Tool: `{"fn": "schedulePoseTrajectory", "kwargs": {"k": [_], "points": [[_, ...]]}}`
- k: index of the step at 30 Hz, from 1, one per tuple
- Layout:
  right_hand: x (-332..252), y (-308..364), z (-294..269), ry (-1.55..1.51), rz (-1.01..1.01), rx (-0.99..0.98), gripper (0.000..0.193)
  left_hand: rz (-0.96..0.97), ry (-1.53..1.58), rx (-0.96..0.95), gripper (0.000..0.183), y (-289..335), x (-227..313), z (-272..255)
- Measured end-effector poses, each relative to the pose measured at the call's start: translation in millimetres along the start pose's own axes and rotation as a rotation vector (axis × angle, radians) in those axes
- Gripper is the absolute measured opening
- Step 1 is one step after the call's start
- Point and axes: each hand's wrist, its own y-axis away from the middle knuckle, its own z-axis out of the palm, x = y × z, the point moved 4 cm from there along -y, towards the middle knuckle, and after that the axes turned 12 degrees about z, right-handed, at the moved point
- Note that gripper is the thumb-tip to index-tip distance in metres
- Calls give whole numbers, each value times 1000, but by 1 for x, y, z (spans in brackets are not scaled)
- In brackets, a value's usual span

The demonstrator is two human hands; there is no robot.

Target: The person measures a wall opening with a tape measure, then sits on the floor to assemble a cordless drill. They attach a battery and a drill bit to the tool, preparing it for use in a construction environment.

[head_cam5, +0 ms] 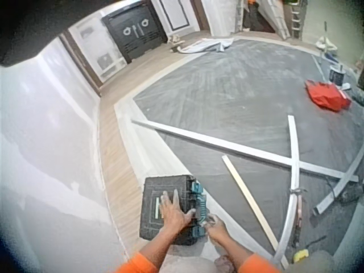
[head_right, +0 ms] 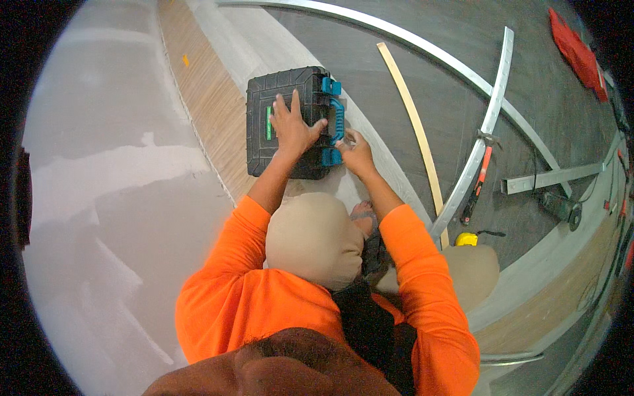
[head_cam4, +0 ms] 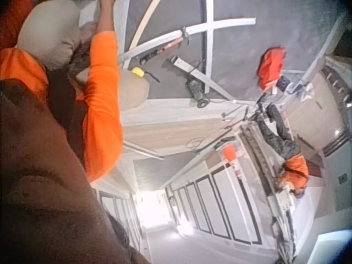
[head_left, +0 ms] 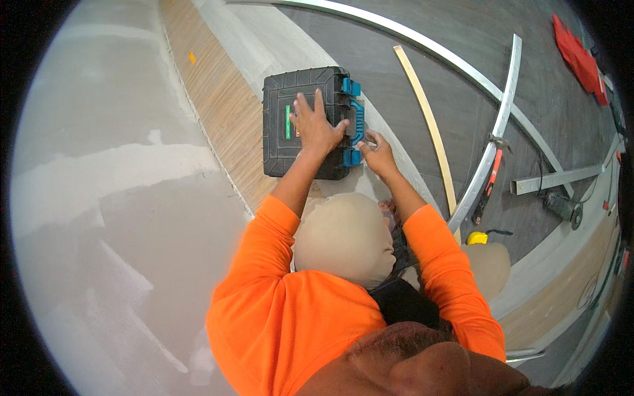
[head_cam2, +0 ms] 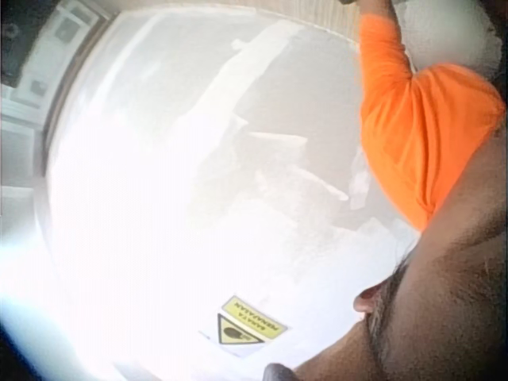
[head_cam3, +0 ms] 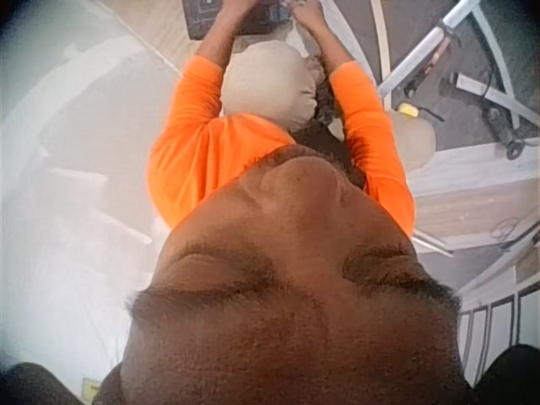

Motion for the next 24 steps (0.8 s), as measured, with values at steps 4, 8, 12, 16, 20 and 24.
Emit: {"fn": "schedulePoseTrajectory", "kwargs": {"k": [4, 8, 12, 16, 20, 24], "points": [[-5, 9, 6, -25, 65, -56, 65, -184, -44, -72, 117, 9, -13, 19], [5, 3, 6, 10, 51, -93, 70, -146, -48, -205, 117, -9, 6, 15], [6, 6, 6, -50, 107, -147, 70, -73, -105, -269, 117, -18, 13, 13], [10, 4, 5, -39, 129, -92, 68, 140, -84, -230, 98, -10, 29, 11], [13, 9, 8, 58, -54, 87, 67, 531, 39, -223, 64, 17, 25, 16], [12, 13, 10, 50, -42, 63, 62, 598, -48, -292, 61, 40, 23, 0]]}}
